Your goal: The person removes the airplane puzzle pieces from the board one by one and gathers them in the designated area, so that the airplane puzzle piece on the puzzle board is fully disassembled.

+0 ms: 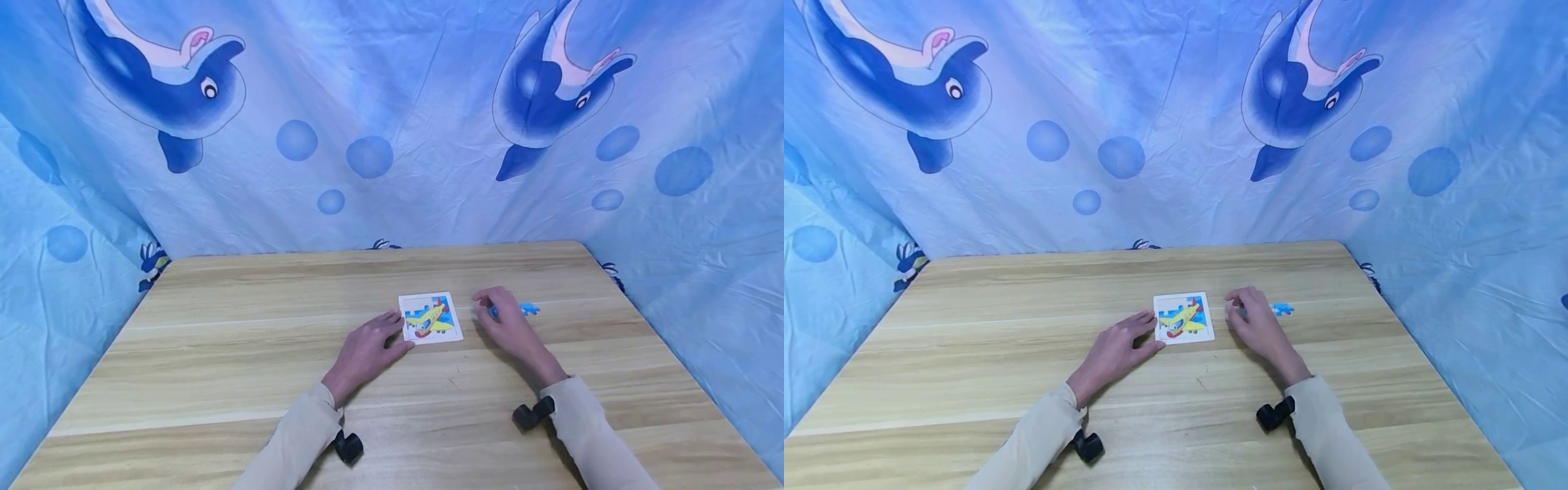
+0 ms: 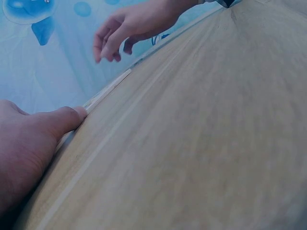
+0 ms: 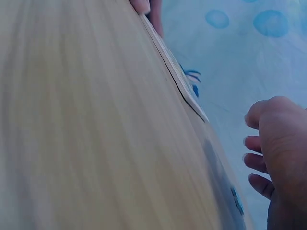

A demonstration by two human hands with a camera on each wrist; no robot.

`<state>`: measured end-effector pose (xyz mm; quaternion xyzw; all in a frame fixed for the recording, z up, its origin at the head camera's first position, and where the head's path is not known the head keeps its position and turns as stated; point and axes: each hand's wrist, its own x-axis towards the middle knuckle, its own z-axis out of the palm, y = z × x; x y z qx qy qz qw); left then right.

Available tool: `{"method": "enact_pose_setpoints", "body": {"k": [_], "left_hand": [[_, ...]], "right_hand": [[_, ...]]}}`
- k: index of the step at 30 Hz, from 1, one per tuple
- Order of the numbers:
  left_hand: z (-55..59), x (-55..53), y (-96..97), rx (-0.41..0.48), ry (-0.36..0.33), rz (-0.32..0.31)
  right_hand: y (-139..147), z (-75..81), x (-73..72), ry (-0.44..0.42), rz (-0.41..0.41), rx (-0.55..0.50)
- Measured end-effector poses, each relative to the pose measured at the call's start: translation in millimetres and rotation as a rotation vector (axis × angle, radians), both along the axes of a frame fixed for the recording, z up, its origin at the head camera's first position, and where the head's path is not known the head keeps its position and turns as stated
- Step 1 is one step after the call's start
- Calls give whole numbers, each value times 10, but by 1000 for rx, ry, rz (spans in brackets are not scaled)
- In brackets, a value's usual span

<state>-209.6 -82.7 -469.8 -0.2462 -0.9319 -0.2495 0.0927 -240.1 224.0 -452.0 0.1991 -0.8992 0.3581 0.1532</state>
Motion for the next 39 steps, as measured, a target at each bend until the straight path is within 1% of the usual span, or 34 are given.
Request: {"method": "enact_pose_setpoints", "body": {"k": [3,7,12,21,31,39], "left_hand": [[-1,-3,3,-6,4,-2],[2,-6,5,-3,10,-5],[-3,-9,3,-4,12,-3],[-16,-15,4,1,29,-14],[-15,-18,-2,6,47,-21],[-17,-19,1,9,43,-18]], "right_hand": [[-104,-1,-3,-32,24,3],[-226,-4,-26,-48,52,6],[-369,-12,-65,-74,65,25],[-554,-61,-178,-141,14,104],[-630,-78,-260,-106,-2,124],[-657,-99,-322,-134,-44,163]]}}
